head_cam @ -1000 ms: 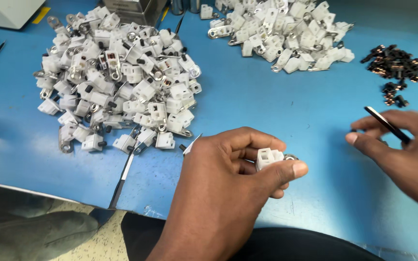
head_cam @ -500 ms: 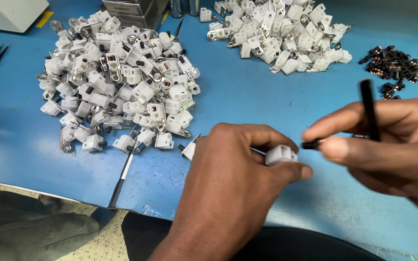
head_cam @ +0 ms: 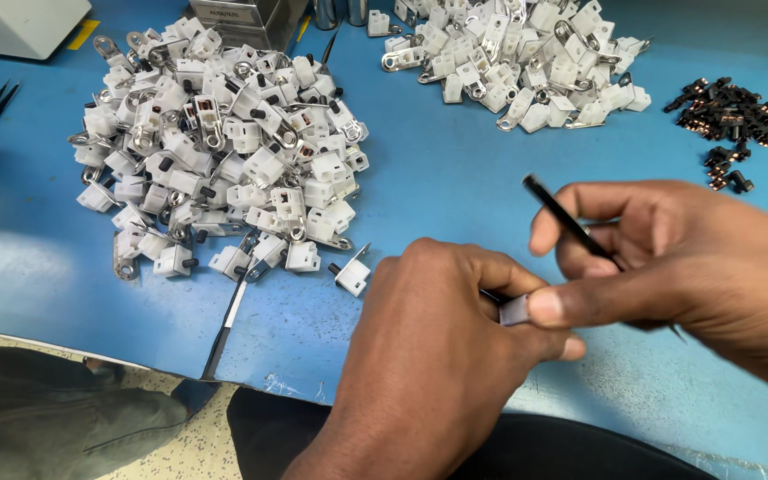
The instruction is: The person uses tweezers to insert small copper and black components into white plastic housings. They then place the assembled units into a metal jig and operate a press machine to secure the parts.
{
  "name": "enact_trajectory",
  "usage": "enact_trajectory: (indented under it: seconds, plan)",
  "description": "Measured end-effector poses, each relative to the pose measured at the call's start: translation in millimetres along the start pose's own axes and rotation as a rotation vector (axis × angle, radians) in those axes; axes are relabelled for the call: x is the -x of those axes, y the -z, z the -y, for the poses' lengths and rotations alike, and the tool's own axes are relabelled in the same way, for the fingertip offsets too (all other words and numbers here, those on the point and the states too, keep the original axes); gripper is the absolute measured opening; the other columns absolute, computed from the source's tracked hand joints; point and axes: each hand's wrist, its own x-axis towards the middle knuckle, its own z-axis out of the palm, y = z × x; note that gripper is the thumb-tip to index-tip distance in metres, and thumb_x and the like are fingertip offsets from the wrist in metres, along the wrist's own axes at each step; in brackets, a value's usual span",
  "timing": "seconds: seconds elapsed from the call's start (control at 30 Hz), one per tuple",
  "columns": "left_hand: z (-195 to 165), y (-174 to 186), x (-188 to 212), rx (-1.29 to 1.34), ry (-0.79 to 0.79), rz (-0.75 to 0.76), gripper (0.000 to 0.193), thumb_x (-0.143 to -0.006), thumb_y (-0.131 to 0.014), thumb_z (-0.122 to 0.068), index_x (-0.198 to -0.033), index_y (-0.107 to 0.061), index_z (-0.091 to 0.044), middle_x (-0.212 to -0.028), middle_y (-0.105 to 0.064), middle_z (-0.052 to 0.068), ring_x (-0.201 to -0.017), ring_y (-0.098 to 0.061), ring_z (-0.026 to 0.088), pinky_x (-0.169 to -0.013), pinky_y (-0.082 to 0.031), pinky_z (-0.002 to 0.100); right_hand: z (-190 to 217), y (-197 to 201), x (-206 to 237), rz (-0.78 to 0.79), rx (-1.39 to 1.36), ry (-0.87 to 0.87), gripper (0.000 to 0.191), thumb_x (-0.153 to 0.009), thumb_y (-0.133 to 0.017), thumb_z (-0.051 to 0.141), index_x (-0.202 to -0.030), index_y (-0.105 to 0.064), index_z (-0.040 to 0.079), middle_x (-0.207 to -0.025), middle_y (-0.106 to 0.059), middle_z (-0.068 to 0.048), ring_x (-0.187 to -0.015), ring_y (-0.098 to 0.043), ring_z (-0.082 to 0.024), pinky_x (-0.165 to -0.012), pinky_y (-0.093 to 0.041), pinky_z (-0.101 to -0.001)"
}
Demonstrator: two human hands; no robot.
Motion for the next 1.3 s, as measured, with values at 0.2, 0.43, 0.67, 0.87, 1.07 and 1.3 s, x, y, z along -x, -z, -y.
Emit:
enact_trajectory:
  seconds: [0.2,0.43,0.67,0.87,1.07,1.3]
  plan:
    - [-12,5,0,0.037,0.108,-0.037,0.024,-0.068,-0.087,-0.025,-0.087,-0.084,-0.01,-0.051,-0.066,0.003,-0.045,-0.056,0.009,-0.046,-0.049,0.032,20,10,8,-0.075,-0.436,0.559,0.015,-0.105,-0.052,0.019,-0.116,-0.055,0.009,-0.105,-0.068,-0.015,-0.109,-0.073,-0.031,-0.094,-0.057,-0.0476]
    - [-26,13,-6,-0.044,0.245,0.055,0.029,-0.071,-0.089,-0.035,-0.086,-0.083,-0.011,-0.051,-0.065,0.006,-0.045,-0.056,0.012,-0.047,-0.048,0.033,27,-26,20,-0.146,-0.405,0.73,0.011,-0.109,-0.047,0.017,-0.118,-0.045,0.012,-0.111,-0.068,-0.022,-0.125,-0.074,-0.038,-0.102,-0.057,-0.0517]
    - [-15,13,-12,0.01,0.169,0.04,0.033,-0.065,-0.089,-0.033,-0.084,-0.085,-0.007,-0.055,-0.072,0.007,-0.05,-0.065,0.011,-0.052,-0.055,0.031,27,-36,24,-0.172,-0.289,0.759,0.017,-0.108,-0.043,0.022,-0.121,-0.04,0.012,-0.112,-0.071,-0.017,-0.112,-0.074,-0.033,-0.096,-0.06,-0.0488]
    - [-19,13,-18,-0.027,0.219,0.052,0.031,-0.065,-0.089,-0.033,-0.086,-0.085,-0.01,-0.056,-0.072,0.006,-0.049,-0.064,0.012,-0.052,-0.056,0.033,31,-28,13,-0.233,-0.313,0.719,0.019,-0.108,-0.046,0.025,-0.122,-0.041,0.013,-0.113,-0.067,-0.017,-0.109,-0.077,-0.031,-0.091,-0.062,-0.0491]
    - [-8,12,-21,0.022,0.017,-0.068,0.033,-0.066,-0.091,-0.036,-0.087,-0.086,-0.01,-0.064,-0.077,0.002,-0.055,-0.073,0.007,-0.055,-0.059,0.03,21,-53,25,-0.314,0.046,0.933,0.023,-0.11,-0.044,0.026,-0.12,-0.041,0.006,-0.105,-0.073,-0.016,-0.105,-0.076,-0.028,-0.094,-0.063,-0.0428]
    - [6,29,-33,-0.023,0.001,-0.189,0.031,-0.072,-0.088,-0.04,-0.095,-0.088,-0.019,-0.08,-0.078,0.0,-0.058,-0.069,0.01,-0.053,-0.058,0.03,19,-7,-51,-0.606,-0.033,0.501,0.025,-0.109,-0.053,0.018,-0.129,-0.059,0.006,-0.102,-0.068,-0.015,-0.06,-0.047,-0.025,-0.062,-0.048,-0.0417]
